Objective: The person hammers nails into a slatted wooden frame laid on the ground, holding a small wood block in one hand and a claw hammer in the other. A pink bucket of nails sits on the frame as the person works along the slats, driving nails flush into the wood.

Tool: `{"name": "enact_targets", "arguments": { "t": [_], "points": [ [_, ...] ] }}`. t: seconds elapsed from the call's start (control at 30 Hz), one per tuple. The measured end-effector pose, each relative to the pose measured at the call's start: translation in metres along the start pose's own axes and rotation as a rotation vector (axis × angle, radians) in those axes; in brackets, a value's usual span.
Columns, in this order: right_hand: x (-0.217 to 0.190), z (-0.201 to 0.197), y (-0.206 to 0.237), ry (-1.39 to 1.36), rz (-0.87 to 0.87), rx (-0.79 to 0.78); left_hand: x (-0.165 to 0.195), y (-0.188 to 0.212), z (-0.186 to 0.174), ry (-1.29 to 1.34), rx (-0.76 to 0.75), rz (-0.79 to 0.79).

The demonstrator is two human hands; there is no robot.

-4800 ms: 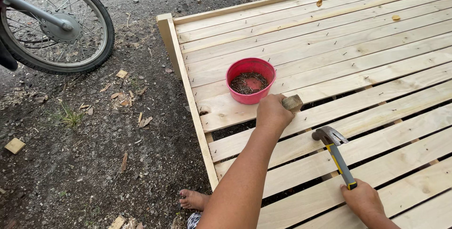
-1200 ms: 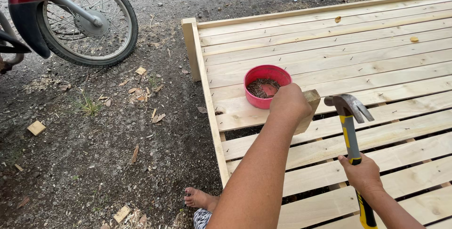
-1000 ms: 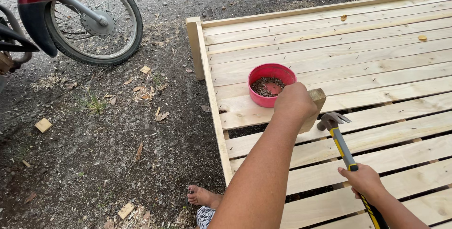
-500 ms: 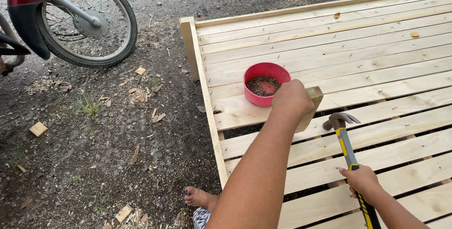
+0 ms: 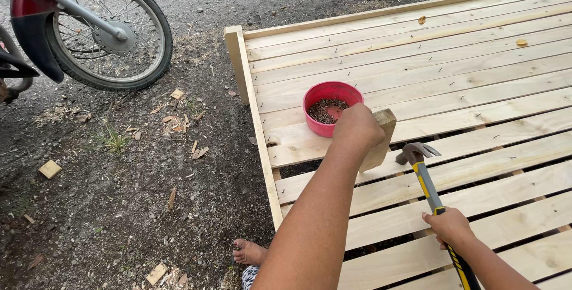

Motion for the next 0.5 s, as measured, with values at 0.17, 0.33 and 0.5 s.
{"name": "enact_targets", "arguments": {
  "t": [0.17,0.33,0.5],
  "points": [
    [0.004,0.013,-0.008,0.120,-0.012,0.090,-0.019,-0.007,-0.042,0.096,0.064,-0.014],
    [0.009,0.011,-0.011,0.094,-0.013,0.101,-0.024,-0.031,-0.044,0.162,0.236,0.096],
    [0.012,0.013,-0.015,0.072,-0.013,0.118,-0.036,-0.037,-0.022,0.139,0.315,0.220]
  ]
}}
Point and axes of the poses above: each hand's wrist, its own y-axis away from the middle knuckle, its own z-axis out of the palm, x = y × z, the point moved 2 cm from there along -y, towards the middle knuckle, and after that the axes turned 10 degrees about y, right-handed, at the moved point
